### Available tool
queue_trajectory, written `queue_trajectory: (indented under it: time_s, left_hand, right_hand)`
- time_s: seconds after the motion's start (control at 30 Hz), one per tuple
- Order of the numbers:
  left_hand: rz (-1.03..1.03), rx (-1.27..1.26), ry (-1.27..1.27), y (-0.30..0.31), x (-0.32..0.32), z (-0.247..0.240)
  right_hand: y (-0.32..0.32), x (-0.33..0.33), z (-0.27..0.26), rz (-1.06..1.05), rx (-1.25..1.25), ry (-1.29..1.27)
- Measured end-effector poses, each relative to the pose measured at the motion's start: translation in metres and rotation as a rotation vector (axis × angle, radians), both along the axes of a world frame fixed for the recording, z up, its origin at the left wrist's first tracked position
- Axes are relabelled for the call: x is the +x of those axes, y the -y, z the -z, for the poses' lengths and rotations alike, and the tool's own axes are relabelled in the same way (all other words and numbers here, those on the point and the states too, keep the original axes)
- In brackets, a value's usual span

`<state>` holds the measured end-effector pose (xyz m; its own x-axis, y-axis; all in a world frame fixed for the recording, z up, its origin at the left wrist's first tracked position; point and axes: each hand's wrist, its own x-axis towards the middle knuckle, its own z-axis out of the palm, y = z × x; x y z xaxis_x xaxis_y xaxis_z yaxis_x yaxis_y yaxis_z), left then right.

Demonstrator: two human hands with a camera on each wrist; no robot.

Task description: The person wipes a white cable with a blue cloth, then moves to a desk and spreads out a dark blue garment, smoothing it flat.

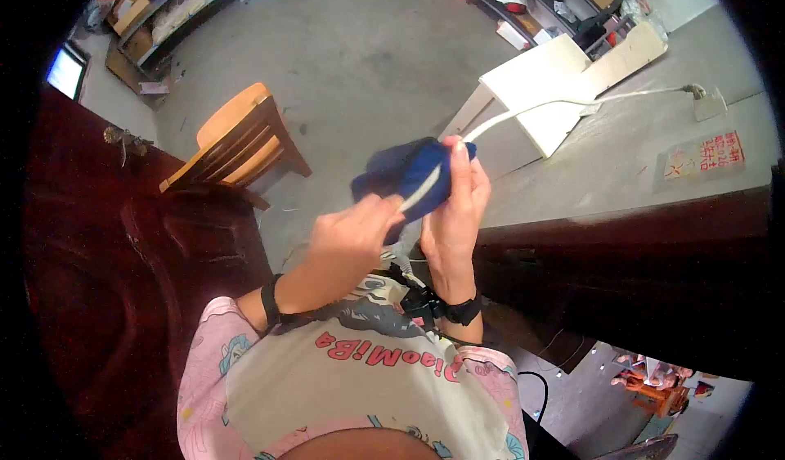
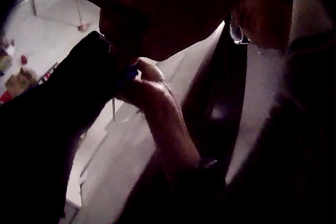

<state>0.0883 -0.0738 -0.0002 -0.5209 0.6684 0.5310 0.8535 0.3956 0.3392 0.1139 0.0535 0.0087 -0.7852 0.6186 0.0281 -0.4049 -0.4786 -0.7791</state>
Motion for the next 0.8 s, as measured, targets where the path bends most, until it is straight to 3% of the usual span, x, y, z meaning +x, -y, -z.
queue_trajectory:
  time_s: [0.1,0.23,0.3,0.5,0.6,0.73,0.8]
  left_hand:
    - [0.005,0.137,0.051,-0.001,-0.013,-0.012]
    - [-0.003,0.124,0.092,-0.001,-0.018,-0.014]
    - [-0.02,0.128,0.086,-0.002,-0.016,-0.015]
    - [-0.074,0.059,0.055,0.006,-0.005,-0.012]
    - [-0.051,0.004,0.021,0.007,0.004,-0.006]
    - [-0.041,0.01,0.067,0.0,0.004,0.0]
    - [0.033,0.007,0.133,-0.008,0.005,0.009]
  right_hand:
    - [0.02,0.005,0.007,0.043,0.422,0.067]
    - [0.009,0.0,0.003,-0.084,0.406,0.072]
    - [0.008,-0.006,0.0,-0.043,0.455,0.078]
    - [-0.027,-0.03,0.009,-0.026,0.222,0.101]
    - [-0.05,-0.043,0.017,0.123,0.183,0.067]
    - [-0.035,-0.04,0.018,0.146,0.004,0.109]
    - [-0.02,-0.03,0.019,0.069,0.045,0.128]
